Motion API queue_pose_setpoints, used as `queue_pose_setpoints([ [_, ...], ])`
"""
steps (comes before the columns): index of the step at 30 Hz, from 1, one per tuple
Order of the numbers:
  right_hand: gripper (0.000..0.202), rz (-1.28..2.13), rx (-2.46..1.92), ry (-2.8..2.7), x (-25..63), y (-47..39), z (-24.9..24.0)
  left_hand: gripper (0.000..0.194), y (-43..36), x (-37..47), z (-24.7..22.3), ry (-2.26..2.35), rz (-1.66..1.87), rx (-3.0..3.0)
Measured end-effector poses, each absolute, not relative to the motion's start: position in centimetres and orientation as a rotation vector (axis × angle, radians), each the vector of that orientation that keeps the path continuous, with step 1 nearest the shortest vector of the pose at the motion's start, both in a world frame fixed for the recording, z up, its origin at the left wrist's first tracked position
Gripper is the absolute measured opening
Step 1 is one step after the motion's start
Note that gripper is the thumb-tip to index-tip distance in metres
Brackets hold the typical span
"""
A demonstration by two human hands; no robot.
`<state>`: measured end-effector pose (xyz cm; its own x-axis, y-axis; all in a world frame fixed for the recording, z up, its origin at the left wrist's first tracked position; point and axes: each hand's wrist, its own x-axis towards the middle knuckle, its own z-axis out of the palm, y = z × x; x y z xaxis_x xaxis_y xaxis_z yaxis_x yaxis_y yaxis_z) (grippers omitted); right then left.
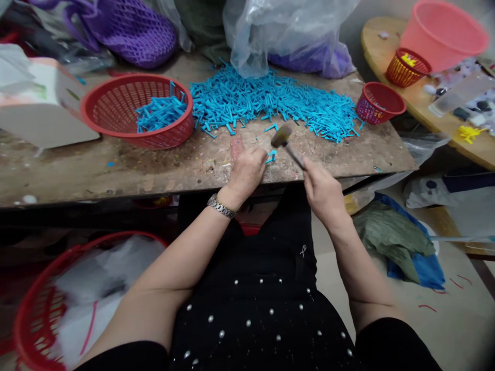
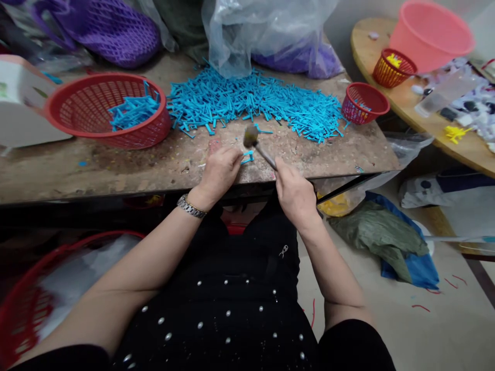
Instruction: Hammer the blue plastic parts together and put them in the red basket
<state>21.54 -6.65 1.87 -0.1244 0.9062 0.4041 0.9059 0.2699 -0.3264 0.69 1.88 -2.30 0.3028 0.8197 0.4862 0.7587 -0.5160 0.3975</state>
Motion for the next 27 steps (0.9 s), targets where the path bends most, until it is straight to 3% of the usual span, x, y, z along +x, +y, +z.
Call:
queue_pose_setpoints([
  [17, 0.033, -0.248, -1.876, -2.167, 22.6, -3.6, 0.2, 0.016, 1.5, -0.7, -1.4, 1.455, 1.080, 2.360],
  [27, 0.026, -0.179, -1.716, -2.240, 24.5, -1.0, -0.7, 0.021, 4.4, -7.2, 5.2, 1.881, 1.363, 2.288],
])
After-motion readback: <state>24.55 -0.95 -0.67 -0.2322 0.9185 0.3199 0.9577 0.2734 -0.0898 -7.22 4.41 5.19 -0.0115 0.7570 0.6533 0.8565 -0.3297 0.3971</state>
